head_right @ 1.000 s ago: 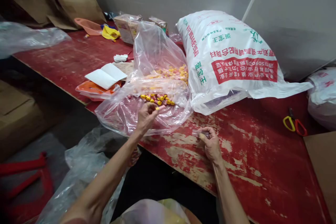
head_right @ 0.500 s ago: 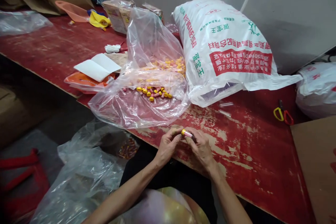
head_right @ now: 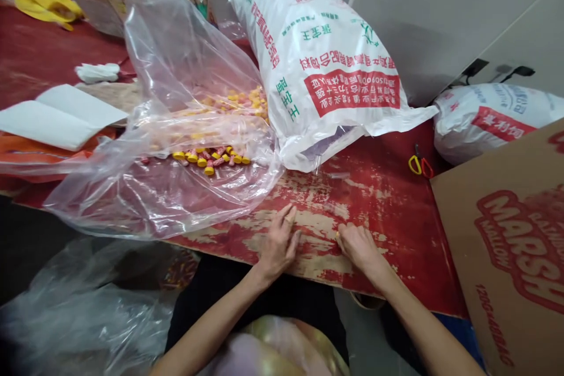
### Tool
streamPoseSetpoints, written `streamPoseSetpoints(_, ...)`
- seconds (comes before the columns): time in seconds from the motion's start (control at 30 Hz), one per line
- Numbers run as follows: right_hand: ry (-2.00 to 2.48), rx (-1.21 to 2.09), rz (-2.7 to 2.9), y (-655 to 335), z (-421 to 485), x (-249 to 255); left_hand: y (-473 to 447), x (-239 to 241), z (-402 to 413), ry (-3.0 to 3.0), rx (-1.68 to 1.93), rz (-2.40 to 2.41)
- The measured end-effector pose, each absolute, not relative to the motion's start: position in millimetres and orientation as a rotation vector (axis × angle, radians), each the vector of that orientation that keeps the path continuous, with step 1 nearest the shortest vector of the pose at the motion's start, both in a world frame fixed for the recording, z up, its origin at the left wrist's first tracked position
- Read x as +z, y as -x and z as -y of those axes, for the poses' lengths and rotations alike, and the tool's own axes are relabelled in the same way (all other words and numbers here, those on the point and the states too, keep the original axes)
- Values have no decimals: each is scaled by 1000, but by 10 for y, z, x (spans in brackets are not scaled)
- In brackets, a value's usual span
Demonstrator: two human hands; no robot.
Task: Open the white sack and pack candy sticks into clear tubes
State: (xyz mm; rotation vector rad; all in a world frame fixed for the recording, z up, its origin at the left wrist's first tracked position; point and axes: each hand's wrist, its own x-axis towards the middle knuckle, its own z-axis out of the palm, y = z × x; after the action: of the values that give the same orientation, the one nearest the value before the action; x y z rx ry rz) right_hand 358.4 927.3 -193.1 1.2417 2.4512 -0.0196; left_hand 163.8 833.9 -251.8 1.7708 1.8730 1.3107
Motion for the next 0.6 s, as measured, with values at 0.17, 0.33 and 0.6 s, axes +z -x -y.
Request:
streamPoseSetpoints(0.17,-1148,-86,-2474,-3573,-9301,-2008,-1875,-2659,-8668,-2249,866,-1828)
streamPoseSetpoints(0.33,-1188,-87,-2503,-3630,-9344,-2060,-2029,-2759,-9047,-2456,668,-1764)
streamPoseSetpoints(0.6,-1420,-685,-2960,-3565,-9001,-2197,-1732,-2480,-8687,-1939,1054,-1842)
